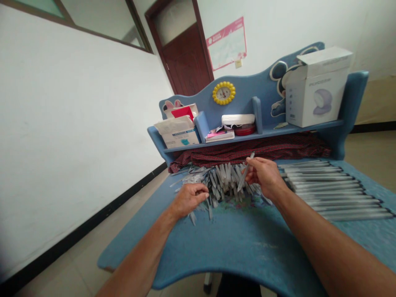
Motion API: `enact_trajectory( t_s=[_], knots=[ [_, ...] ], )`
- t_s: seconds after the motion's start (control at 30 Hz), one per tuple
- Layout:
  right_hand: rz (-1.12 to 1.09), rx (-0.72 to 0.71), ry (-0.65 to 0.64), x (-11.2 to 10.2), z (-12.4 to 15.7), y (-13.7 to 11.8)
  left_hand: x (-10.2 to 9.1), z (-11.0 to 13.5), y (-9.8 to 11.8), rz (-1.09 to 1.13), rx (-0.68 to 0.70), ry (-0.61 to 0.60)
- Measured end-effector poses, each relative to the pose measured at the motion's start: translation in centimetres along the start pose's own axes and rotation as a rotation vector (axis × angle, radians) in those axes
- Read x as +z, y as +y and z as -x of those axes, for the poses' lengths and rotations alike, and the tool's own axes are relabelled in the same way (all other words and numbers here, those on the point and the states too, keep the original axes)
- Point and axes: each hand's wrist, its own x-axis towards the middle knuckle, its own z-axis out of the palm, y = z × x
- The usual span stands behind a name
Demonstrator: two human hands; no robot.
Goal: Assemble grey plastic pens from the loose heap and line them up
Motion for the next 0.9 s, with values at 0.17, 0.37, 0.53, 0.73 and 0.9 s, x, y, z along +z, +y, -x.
enact_trajectory(
  t_s=[0.17, 0.37, 0.53, 0.73, 0.9],
  knots=[
    [-0.025, 0.017, -0.008, -0.1, -0.1, 0.0, -0.2, 0.1, -0.4, -0.013, 0.008, -0.014],
    [-0.031, 0.025, -0.056, 0.0, 0.0, 0.2, -0.7, 0.1, -0.3, -0.073, -0.003, -0.02],
    [0.016, 0.035, -0.07, 0.2, 0.3, 0.3, 0.0, 0.3, 0.6, -0.147, -0.01, -0.078],
    [0.063, 0.036, -0.06, 0.7, 0.6, 0.5, 1.7, 1.0, 1.9, -0.593, 0.079, -0.052],
    [0.075, 0.029, -0.09, 0.8, 0.7, 0.9, 2.0, 1.1, 2.4, -0.667, 0.059, -0.1]
  ],
)
